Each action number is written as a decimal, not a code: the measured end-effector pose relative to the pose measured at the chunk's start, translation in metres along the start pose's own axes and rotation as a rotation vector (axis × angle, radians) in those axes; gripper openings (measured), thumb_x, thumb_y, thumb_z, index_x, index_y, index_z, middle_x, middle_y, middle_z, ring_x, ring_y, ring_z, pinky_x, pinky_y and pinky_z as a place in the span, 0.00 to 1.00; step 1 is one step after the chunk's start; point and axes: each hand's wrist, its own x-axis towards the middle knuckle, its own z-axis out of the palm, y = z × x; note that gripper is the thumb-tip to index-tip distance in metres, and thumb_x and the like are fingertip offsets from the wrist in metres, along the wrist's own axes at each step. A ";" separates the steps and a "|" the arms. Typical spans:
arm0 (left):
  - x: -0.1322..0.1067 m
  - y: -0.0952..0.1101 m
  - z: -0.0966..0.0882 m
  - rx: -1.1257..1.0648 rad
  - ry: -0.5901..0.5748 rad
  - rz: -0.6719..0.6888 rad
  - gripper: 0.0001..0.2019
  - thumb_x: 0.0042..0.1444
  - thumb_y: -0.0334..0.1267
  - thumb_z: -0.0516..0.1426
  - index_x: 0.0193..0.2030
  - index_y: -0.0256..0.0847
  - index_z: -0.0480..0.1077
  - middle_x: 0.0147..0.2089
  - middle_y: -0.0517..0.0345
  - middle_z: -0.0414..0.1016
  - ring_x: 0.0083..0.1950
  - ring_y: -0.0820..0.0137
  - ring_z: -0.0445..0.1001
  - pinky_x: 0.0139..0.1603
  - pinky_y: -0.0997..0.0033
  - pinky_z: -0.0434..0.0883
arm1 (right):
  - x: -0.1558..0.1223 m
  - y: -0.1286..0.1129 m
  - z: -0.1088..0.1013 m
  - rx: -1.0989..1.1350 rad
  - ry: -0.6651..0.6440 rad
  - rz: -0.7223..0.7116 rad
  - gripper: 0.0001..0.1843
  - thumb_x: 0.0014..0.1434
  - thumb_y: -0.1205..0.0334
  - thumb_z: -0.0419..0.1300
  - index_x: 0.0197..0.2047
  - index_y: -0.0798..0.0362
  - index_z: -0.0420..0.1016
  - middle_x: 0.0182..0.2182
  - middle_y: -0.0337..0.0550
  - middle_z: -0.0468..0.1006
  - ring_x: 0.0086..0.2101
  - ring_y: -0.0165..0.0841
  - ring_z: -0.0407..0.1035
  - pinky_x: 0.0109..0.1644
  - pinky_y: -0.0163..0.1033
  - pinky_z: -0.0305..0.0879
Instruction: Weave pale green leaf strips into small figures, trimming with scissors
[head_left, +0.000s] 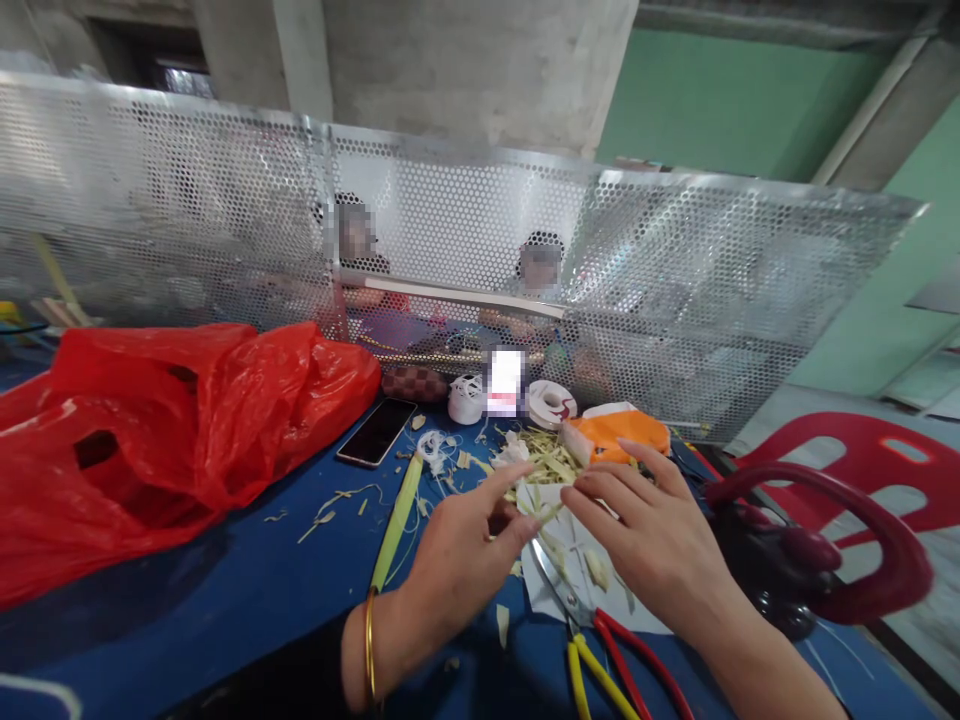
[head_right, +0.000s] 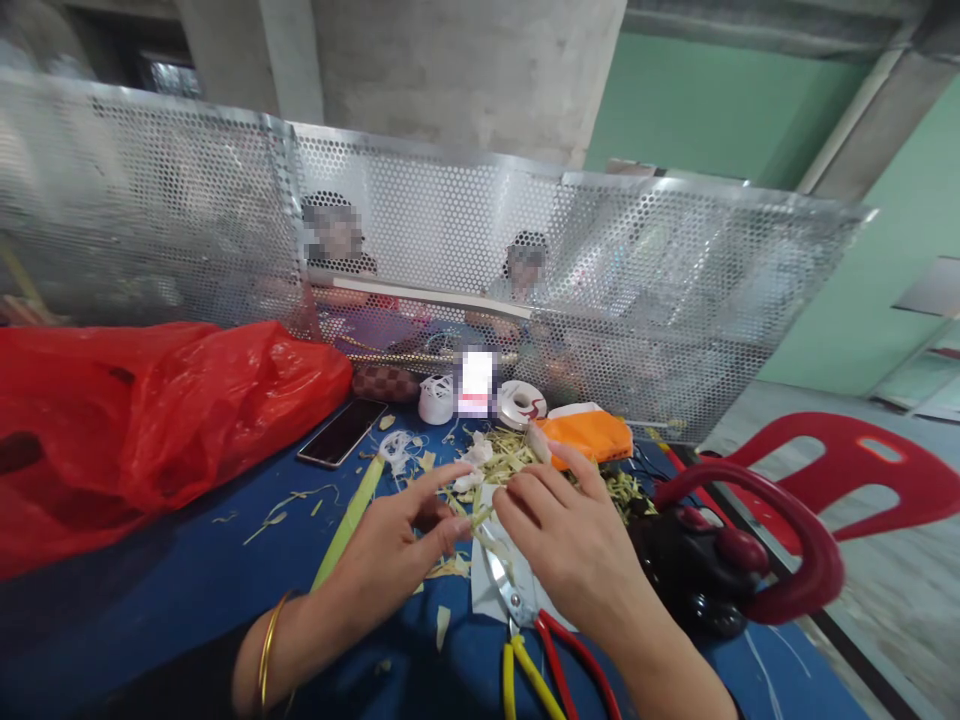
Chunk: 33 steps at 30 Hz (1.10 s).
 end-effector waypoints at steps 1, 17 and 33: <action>0.000 -0.001 0.001 -0.022 -0.056 -0.003 0.16 0.54 0.40 0.56 0.51 0.45 0.73 0.30 0.61 0.78 0.31 0.69 0.74 0.33 0.72 0.67 | -0.001 -0.002 0.000 -0.011 0.015 -0.022 0.18 0.67 0.70 0.44 0.39 0.54 0.76 0.33 0.45 0.80 0.39 0.37 0.72 0.59 0.52 0.52; 0.008 0.005 0.009 -0.731 -0.012 -0.241 0.10 0.45 0.41 0.62 0.33 0.36 0.76 0.30 0.56 0.79 0.32 0.69 0.76 0.41 0.66 0.73 | -0.002 -0.020 0.025 0.518 -0.038 0.480 0.05 0.62 0.63 0.57 0.41 0.49 0.73 0.35 0.40 0.81 0.36 0.37 0.75 0.53 0.50 0.60; 0.012 -0.001 -0.005 -0.270 -0.065 -0.142 0.15 0.53 0.49 0.58 0.26 0.38 0.74 0.24 0.60 0.71 0.29 0.71 0.68 0.34 0.71 0.65 | 0.002 -0.020 0.017 0.432 0.007 0.287 0.11 0.64 0.69 0.53 0.38 0.48 0.76 0.31 0.39 0.78 0.33 0.33 0.72 0.55 0.47 0.57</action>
